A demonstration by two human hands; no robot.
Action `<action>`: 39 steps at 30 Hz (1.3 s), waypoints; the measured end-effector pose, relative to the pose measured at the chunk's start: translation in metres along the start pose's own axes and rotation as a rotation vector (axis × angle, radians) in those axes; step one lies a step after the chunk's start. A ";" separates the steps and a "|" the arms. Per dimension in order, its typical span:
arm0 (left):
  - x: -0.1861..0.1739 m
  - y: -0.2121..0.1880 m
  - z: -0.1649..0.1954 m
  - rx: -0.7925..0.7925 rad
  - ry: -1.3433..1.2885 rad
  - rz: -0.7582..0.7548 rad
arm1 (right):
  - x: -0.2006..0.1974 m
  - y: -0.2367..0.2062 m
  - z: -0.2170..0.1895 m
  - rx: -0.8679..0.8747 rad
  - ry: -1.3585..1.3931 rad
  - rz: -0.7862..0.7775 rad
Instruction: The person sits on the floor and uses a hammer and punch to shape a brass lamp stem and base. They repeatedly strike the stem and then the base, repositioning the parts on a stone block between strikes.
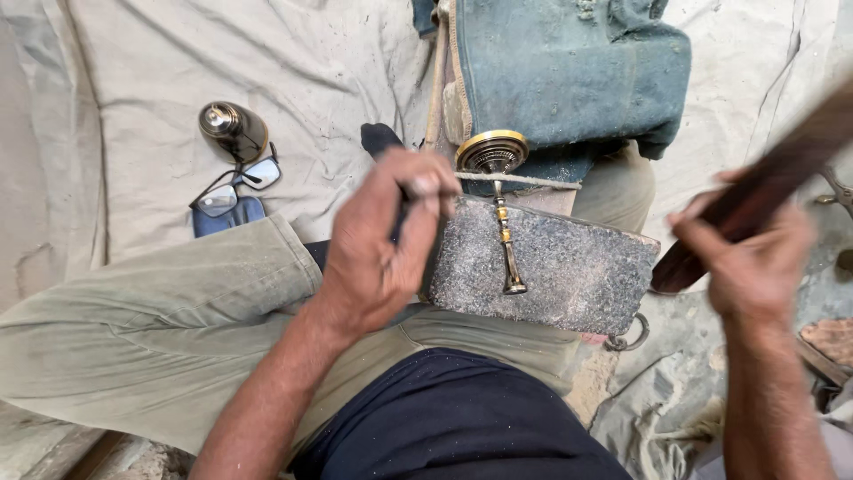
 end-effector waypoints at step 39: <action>0.008 0.011 -0.013 -0.109 0.210 0.158 | 0.090 -0.076 -0.134 -0.498 0.135 0.119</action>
Point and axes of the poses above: each hand's wrist, its own y-axis towards the middle knuckle, its own x-axis out of the palm, z = x × y, the point moved 5 cm from there along y, towards the middle knuckle, and after that the axes turned 4 degrees about -y, right-handed, at the moved point
